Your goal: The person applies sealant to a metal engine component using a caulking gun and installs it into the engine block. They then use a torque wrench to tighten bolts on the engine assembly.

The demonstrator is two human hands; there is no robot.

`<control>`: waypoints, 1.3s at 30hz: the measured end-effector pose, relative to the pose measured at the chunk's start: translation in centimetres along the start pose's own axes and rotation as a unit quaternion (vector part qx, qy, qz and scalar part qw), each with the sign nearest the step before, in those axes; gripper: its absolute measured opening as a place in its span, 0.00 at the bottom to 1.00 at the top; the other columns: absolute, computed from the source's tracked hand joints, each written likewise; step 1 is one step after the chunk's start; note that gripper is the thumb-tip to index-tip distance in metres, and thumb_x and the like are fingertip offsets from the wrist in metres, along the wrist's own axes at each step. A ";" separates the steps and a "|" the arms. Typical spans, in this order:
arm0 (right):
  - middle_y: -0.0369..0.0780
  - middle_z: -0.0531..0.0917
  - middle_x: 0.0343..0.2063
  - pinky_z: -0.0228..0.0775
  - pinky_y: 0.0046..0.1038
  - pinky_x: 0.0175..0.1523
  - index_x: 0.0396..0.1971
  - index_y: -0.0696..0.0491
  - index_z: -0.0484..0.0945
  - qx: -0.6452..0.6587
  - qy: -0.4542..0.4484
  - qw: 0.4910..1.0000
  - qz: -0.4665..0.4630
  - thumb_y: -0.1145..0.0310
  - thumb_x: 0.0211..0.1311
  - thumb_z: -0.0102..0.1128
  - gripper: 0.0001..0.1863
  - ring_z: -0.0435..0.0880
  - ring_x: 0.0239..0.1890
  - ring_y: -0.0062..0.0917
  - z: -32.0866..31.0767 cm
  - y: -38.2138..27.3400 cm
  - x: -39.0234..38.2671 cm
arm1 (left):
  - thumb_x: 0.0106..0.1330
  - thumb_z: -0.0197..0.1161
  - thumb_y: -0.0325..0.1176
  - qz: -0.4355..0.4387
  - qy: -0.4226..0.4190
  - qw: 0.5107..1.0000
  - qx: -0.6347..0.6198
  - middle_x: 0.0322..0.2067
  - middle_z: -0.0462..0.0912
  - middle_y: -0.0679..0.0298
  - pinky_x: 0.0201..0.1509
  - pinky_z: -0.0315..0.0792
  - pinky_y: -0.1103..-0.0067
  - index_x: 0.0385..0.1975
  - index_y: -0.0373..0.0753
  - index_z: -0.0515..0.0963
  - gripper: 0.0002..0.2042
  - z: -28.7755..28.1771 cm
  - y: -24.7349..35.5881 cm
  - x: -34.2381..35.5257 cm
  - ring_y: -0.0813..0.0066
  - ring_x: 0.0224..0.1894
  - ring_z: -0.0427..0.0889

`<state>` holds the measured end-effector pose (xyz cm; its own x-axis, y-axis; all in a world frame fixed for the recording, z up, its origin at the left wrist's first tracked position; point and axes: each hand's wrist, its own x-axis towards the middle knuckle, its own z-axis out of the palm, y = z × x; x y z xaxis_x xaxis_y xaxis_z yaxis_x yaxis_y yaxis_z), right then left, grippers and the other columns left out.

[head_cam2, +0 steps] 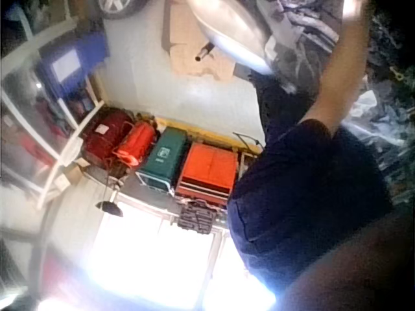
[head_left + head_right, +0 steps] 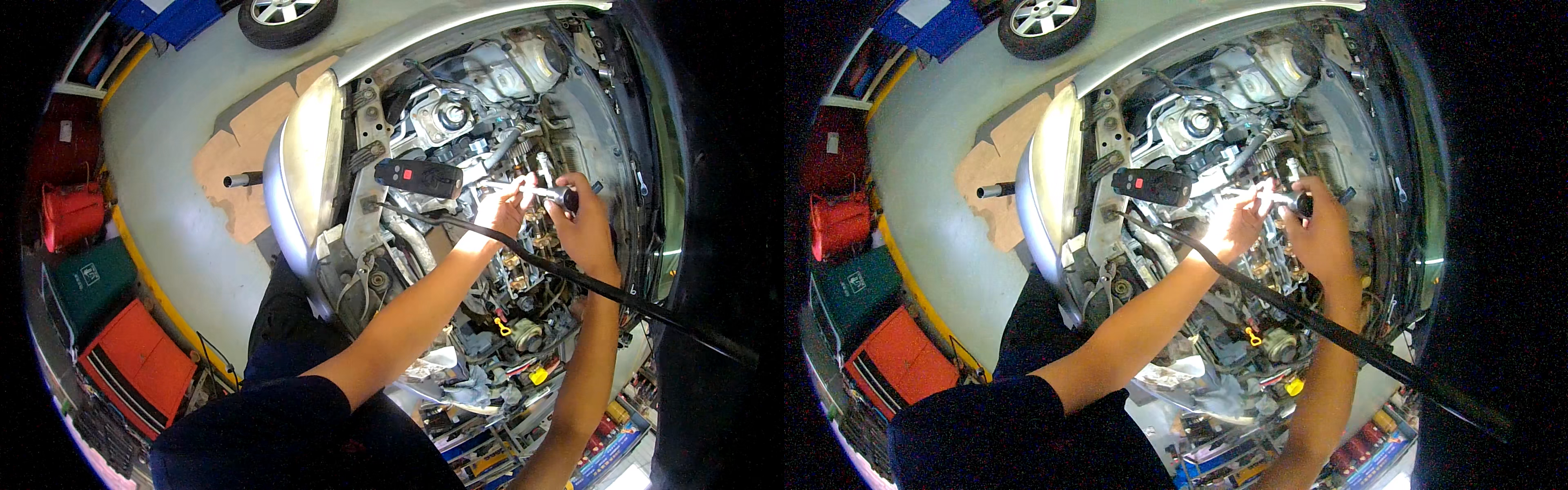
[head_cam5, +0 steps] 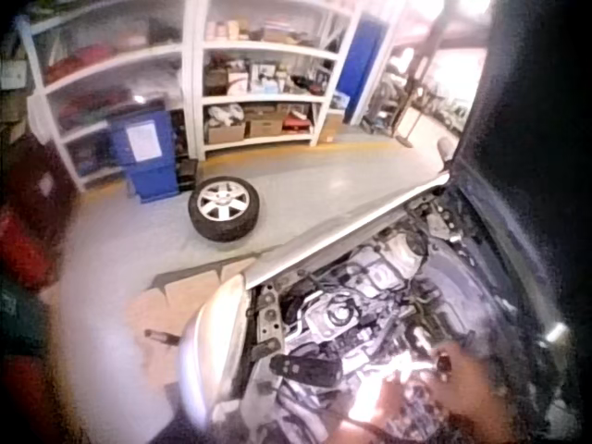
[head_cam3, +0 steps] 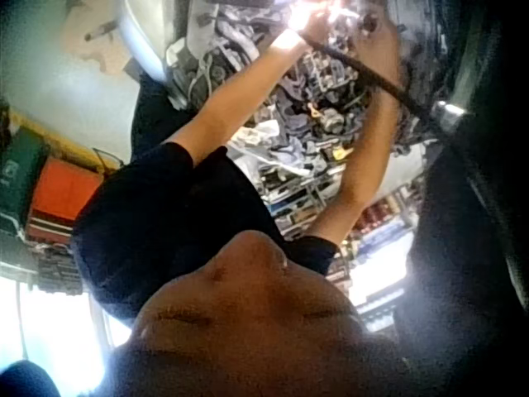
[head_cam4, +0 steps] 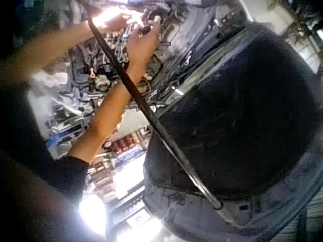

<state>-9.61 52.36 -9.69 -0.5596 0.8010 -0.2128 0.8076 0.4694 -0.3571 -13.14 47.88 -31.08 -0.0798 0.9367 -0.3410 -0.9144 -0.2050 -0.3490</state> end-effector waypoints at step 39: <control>0.40 0.88 0.35 0.73 0.22 0.35 0.67 0.49 0.80 0.253 -0.080 0.958 0.111 0.67 0.77 0.63 0.21 0.81 0.30 0.19 -0.7 2.6 -1.0 | 0.72 0.62 0.23 -0.012 0.000 0.999 -0.046 0.58 0.85 0.54 0.73 0.75 0.69 0.59 0.30 0.76 0.17 0.0 -0.1 -0.1 0.63 0.64 0.83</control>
<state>-6.78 53.00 -9.78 -0.4379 0.7744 -0.4567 0.7395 0.0214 -0.6728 -13.08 47.80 -31.01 -0.0578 0.9420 -0.3305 -0.8756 -0.2069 -0.4365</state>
